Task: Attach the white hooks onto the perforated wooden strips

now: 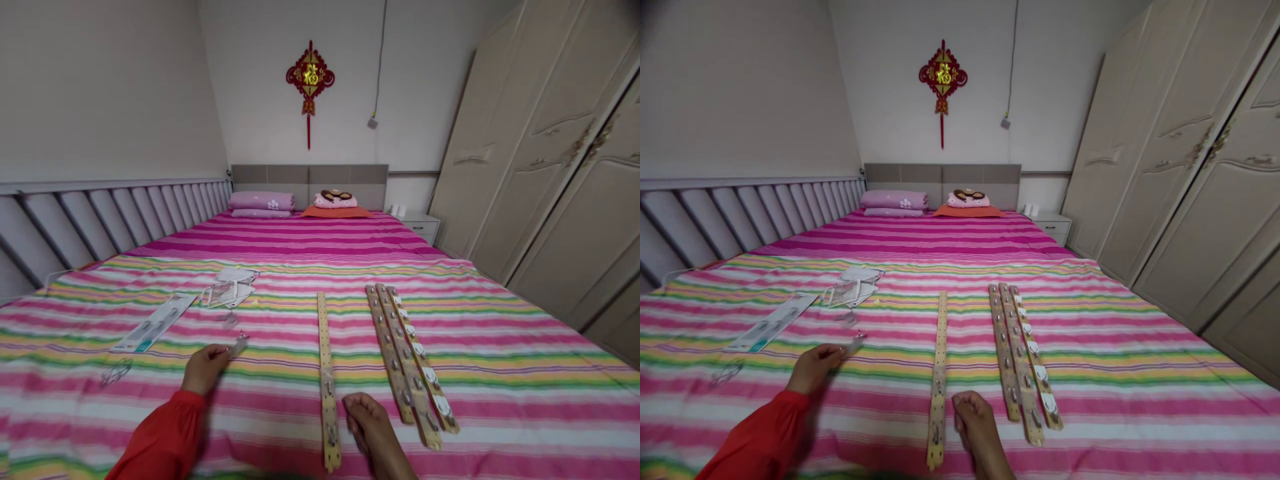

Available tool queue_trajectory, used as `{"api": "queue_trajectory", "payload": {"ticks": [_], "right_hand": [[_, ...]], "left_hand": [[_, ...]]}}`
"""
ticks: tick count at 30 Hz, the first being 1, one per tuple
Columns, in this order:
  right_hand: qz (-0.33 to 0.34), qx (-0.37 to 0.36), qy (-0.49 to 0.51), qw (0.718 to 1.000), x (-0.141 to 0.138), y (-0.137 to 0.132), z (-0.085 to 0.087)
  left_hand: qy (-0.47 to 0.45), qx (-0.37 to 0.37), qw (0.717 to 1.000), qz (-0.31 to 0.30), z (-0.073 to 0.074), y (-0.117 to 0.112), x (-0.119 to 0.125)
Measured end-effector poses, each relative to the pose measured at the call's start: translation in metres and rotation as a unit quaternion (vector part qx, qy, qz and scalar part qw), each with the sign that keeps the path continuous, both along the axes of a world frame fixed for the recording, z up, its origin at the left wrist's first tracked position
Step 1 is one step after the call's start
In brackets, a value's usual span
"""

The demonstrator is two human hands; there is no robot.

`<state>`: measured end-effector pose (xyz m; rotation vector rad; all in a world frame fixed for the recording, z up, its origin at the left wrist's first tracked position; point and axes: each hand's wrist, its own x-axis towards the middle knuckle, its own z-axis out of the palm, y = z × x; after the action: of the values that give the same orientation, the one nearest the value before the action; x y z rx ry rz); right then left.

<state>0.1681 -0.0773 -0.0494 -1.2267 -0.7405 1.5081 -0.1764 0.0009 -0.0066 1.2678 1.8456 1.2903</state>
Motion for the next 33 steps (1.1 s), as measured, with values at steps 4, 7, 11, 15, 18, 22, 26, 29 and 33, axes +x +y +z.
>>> {"api": "queue_trajectory", "payload": {"ticks": [4,7,11,15,18,22,26,29,33], "right_hand": [[0.002,-0.003,0.010,1.000,0.001,-0.001,0.002],[-0.001,-0.002,0.019,1.000,0.001,-0.002,0.004],[-0.028,0.050,0.011,0.998,0.000,0.000,0.013],[-0.012,0.139,-0.012,0.990,-0.006,0.005,0.033],[0.001,0.169,-0.039,0.985,-0.014,0.008,0.046],[-0.028,0.187,-0.062,0.980,-0.023,0.013,0.054],[-0.040,0.187,-0.053,0.980,-0.023,0.017,0.053],[-0.040,0.195,-0.064,0.978,-0.021,0.020,0.050],[-0.036,0.223,-0.108,0.968,-0.018,0.022,0.049]], "left_hand": [[-0.186,-0.076,0.979,-0.038,0.012,-0.017,0.022],[-0.219,-0.096,0.969,-0.064,0.023,-0.026,0.044],[-0.143,-0.011,0.984,-0.110,0.030,-0.036,0.080],[-0.107,0.015,0.986,-0.125,0.033,-0.043,0.121],[-0.109,0.029,0.984,-0.136,0.033,-0.048,0.149],[-0.118,0.042,0.979,-0.161,0.029,-0.054,0.176],[-0.118,0.037,0.979,-0.165,0.026,-0.057,0.187],[-0.115,0.033,0.978,-0.172,0.025,-0.056,0.188],[-0.094,0.036,0.979,-0.178,0.024,-0.052,0.186]]}}
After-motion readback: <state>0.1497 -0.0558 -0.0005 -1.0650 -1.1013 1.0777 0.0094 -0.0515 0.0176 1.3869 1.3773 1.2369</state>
